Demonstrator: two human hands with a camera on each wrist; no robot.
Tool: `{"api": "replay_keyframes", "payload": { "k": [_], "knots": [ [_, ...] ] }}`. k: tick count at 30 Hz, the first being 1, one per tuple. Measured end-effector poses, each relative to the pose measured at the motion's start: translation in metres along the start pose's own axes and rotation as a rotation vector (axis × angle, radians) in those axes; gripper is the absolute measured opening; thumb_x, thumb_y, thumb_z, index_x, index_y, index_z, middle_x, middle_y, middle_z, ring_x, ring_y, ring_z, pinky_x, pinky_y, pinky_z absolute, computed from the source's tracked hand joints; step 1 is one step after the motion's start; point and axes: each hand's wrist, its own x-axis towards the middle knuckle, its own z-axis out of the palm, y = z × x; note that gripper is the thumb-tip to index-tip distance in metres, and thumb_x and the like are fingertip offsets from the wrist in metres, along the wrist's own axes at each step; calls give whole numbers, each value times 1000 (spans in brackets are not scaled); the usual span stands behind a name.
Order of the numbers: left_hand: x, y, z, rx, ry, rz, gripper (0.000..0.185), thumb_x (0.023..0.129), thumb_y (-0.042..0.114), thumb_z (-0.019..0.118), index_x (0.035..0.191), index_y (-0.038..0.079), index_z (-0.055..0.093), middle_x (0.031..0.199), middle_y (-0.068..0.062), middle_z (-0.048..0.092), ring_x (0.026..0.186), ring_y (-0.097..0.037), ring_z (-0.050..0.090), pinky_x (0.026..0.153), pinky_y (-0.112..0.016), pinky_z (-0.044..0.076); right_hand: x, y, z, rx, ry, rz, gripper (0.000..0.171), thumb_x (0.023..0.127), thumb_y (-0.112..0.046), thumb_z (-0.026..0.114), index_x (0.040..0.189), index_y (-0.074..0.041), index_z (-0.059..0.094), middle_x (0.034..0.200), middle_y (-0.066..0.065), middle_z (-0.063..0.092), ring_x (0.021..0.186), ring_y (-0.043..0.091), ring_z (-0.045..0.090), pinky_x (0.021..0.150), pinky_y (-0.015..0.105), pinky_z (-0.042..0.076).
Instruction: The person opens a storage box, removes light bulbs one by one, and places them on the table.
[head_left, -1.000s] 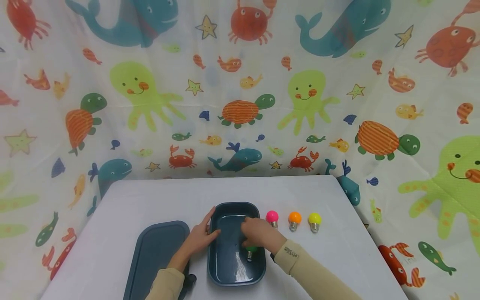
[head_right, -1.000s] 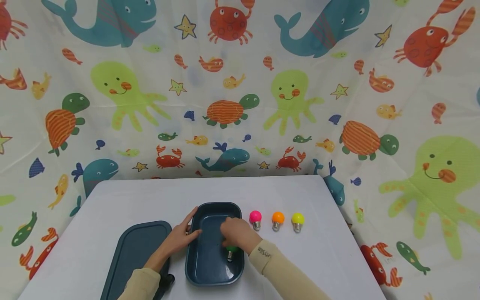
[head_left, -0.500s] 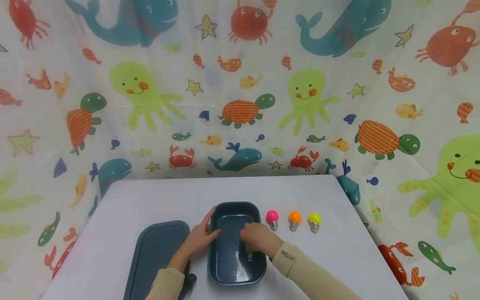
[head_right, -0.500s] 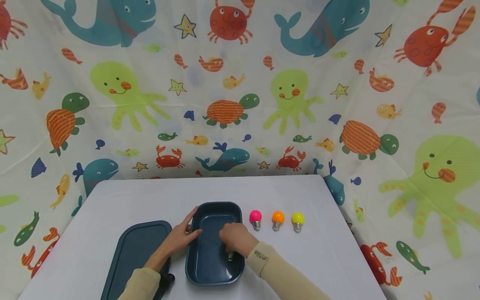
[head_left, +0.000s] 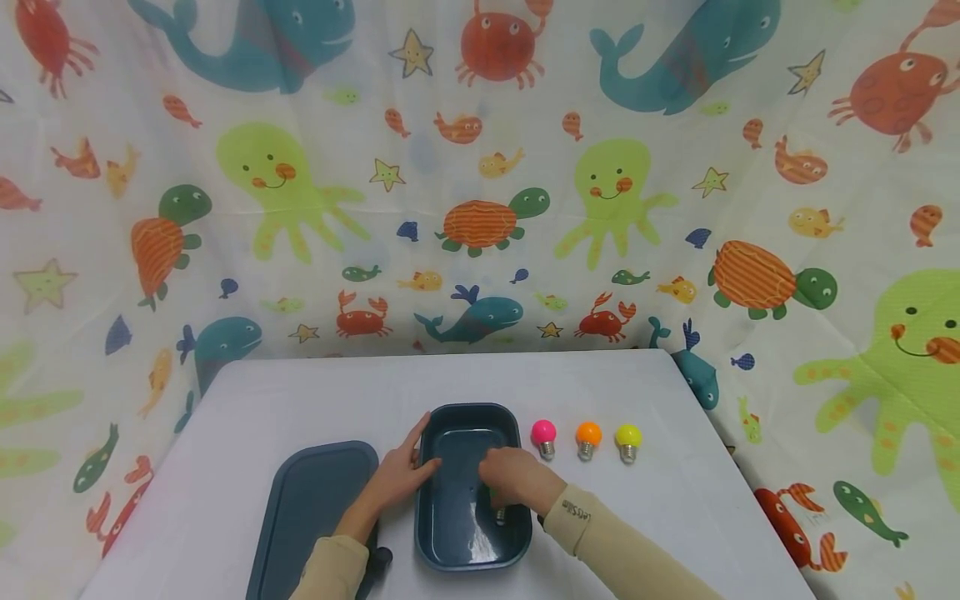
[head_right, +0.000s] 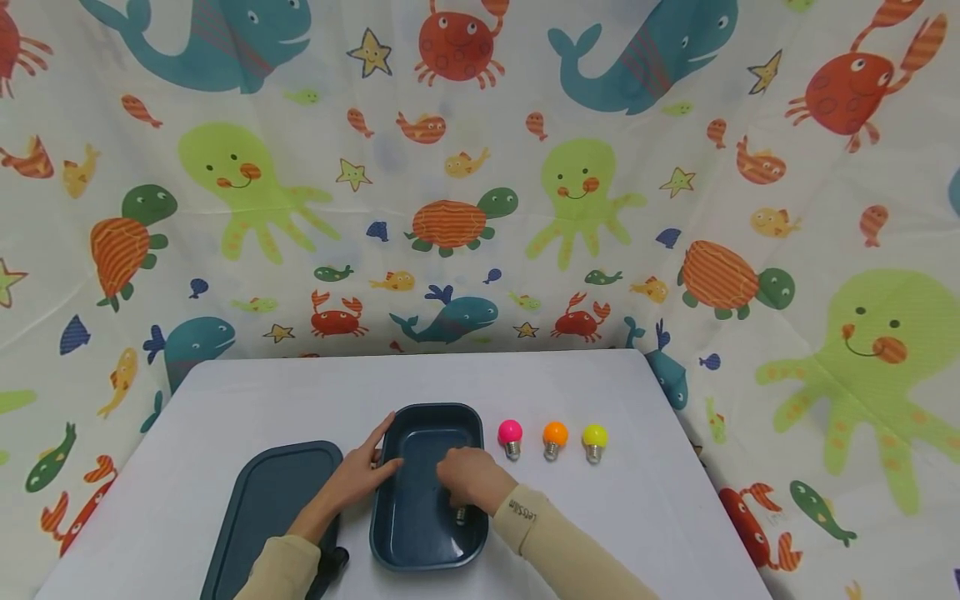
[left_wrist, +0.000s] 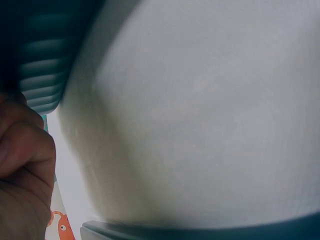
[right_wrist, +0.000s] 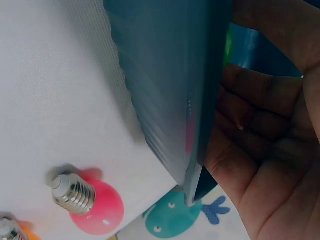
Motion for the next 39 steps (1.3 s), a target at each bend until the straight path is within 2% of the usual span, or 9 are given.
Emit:
{"api": "replay_keyframes", "payload": {
  "k": [4, 9, 13, 18, 25, 31, 39],
  "knots": [
    [0, 1, 0, -1, -9, -9, 78, 93, 33, 64, 157, 22, 21, 63, 1, 43, 55, -13, 43, 58, -30, 38, 0, 2, 0, 20, 20, -7, 25, 75, -31, 85, 93, -17, 75, 83, -3, 60, 70, 10, 51, 68, 24, 51],
    [1, 1, 0, -1, -10, 5, 78, 93, 32, 64, 157, 21, 21, 63, 1, 44, 55, -13, 42, 58, -30, 37, -5, 11, -11, 39, 112, -37, 31, 76, -36, 84, 96, -15, 73, 88, -1, 63, 72, 10, 55, 69, 23, 52],
    [1, 0, 0, -1, -9, 5, 78, 93, 32, 64, 157, 21, 22, 63, 1, 44, 54, -13, 41, 57, -29, 36, -13, 23, -24, 113, 175, -46, 40, 78, -35, 83, 105, -9, 71, 92, 3, 63, 74, 12, 56, 71, 24, 52],
    [1, -1, 1, -10, -3, 7, 78, 92, 33, 64, 157, 20, 22, 64, 1, 43, 54, -14, 41, 56, -30, 35, -23, 37, -32, 197, 221, -42, 39, 80, -31, 81, 104, -4, 68, 90, 4, 59, 71, 13, 52, 67, 23, 50],
    [1, 0, 2, -7, -6, -5, 78, 93, 34, 64, 157, 21, 21, 63, 1, 42, 55, -14, 42, 59, -31, 38, -29, 53, -33, 230, 235, 14, 37, 80, -30, 81, 103, -5, 68, 87, 2, 57, 71, 13, 51, 66, 23, 48],
    [1, -1, 2, -13, 0, 5, 77, 93, 31, 64, 157, 19, 22, 64, 1, 43, 54, -14, 40, 56, -30, 35, -38, 69, -37, 300, 244, 55, 39, 80, -25, 81, 107, -2, 67, 94, 5, 61, 78, 15, 55, 73, 29, 52],
    [1, -2, 2, -8, 2, 16, 77, 93, 32, 64, 157, 19, 22, 63, 1, 43, 54, -13, 40, 56, -30, 35, -53, 99, -37, 383, 214, 183, 40, 79, -23, 82, 110, -4, 67, 99, 5, 62, 87, 18, 57, 81, 34, 52]
  ]
}}
